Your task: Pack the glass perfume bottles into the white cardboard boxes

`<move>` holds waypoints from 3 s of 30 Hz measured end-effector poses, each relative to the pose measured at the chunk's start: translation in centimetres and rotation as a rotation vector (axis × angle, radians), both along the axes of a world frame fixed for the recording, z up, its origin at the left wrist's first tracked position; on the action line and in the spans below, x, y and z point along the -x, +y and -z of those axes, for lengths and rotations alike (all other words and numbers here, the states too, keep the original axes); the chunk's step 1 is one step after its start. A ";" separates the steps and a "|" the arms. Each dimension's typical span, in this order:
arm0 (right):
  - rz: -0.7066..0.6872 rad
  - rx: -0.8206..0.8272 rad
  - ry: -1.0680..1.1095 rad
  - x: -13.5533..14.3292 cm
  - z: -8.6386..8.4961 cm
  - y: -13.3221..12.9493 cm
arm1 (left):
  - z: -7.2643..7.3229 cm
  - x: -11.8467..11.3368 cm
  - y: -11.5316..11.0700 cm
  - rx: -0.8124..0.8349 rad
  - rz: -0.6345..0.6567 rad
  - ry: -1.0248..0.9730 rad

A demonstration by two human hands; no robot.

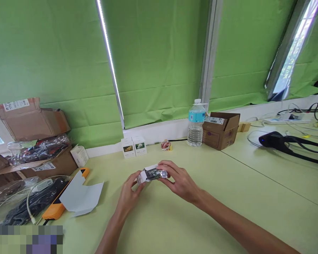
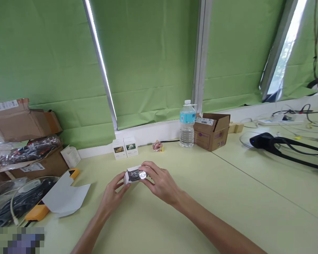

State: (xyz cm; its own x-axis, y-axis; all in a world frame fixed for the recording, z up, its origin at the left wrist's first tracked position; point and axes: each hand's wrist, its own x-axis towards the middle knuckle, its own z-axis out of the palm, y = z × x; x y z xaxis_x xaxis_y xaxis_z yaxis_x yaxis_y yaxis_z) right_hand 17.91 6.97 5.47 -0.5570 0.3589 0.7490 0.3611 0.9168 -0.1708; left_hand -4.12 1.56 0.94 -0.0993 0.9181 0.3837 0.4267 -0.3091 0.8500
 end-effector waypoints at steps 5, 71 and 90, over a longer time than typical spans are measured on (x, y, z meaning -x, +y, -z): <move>0.002 -0.023 -0.067 0.0 0.1 -0.1 | -0.2 -0.5 -0.3 -0.001 0.004 -0.006; 0.030 0.056 0.035 1.7 1.2 -1.1 | 1.1 -0.1 -0.1 -0.033 0.041 0.071; -0.041 0.155 0.035 1.2 1.2 -1.4 | 2.0 0.2 0.3 -0.168 -0.134 0.092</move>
